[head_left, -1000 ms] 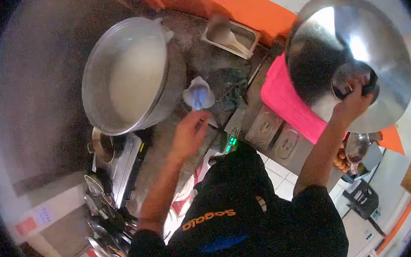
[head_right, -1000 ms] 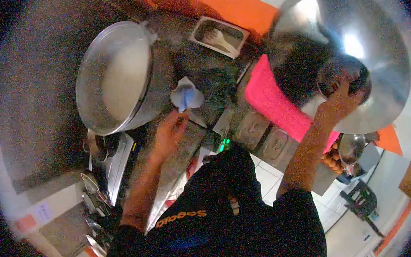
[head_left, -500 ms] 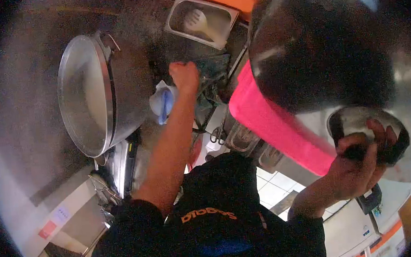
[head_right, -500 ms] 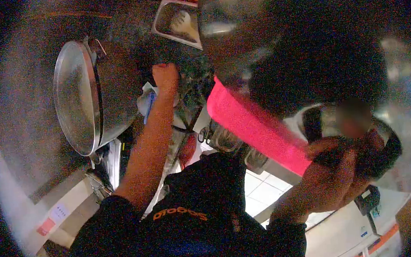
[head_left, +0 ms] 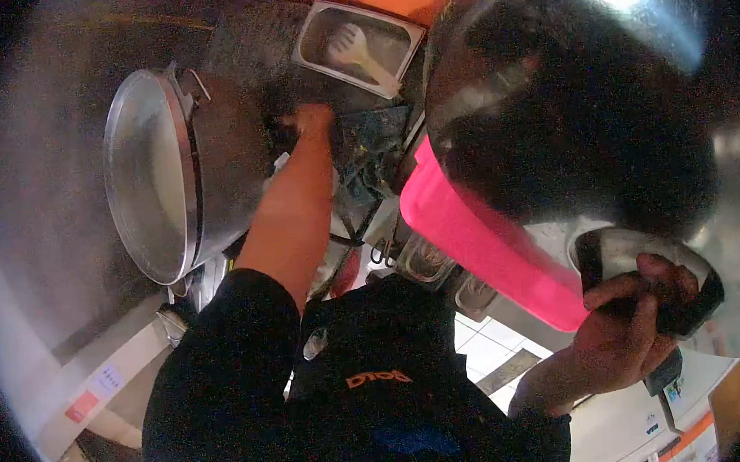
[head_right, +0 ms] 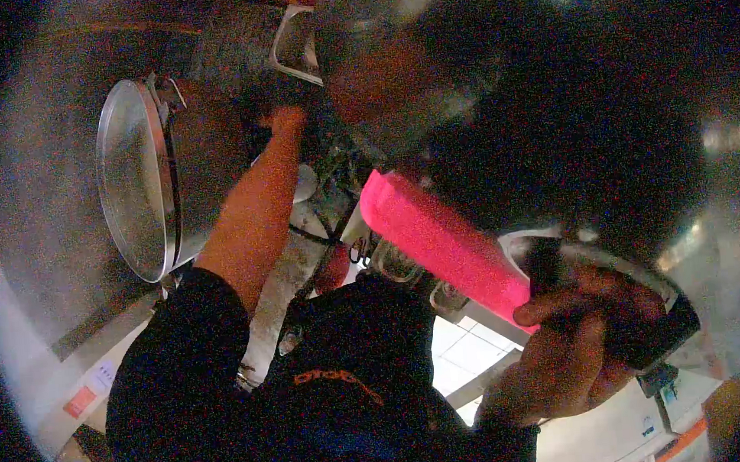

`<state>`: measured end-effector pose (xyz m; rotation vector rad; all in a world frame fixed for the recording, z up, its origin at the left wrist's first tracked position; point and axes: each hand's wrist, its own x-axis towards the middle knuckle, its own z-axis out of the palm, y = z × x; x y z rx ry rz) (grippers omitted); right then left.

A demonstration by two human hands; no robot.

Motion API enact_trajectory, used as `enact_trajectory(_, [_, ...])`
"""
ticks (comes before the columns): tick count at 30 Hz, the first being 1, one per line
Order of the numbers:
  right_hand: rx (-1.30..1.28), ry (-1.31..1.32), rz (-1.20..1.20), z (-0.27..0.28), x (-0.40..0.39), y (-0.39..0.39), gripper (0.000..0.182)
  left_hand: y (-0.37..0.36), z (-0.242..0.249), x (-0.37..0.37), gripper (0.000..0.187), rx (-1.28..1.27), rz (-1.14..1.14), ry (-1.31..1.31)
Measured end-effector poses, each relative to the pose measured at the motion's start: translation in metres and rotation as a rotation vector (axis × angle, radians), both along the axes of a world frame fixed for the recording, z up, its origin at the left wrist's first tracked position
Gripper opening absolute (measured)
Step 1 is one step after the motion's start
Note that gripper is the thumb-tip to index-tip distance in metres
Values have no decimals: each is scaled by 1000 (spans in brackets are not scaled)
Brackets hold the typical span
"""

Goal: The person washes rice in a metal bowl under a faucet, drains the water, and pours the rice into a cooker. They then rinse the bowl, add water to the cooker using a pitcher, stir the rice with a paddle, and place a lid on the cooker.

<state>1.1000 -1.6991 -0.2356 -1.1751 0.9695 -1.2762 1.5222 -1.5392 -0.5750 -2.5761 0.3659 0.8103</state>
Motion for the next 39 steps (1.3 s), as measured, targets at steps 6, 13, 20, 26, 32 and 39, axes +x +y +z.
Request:
enact_trajectory(6, [-41, 52, -5, -4, -9, -1, 44, 13, -38, 19, 48, -64, 143, -235])
enact_trajectory(13, [-27, 102, 5, 1, -13, -3, 44, 5, 8, 11, 50, 205, -117, 60])
enact_trajectory(20, [-10, -111, 131, 2, -19, -5, 32, 11, 9, 17, 38, -255, 122, -91])
enact_trajectory(26, [228, -595, 181, 30, -8, -7, 35, 3, 117, -65, 35, -1076, 358, -129])
enact_trajectory(32, [-89, -402, 475, 94, 12, 18, 38, 143, 221, -229, 39, -1402, -166, 139])
enact_trajectory(39, [-430, 130, 657, 151, 132, 67, 36, 390, 165, -334, 38, -1145, 384, 5])
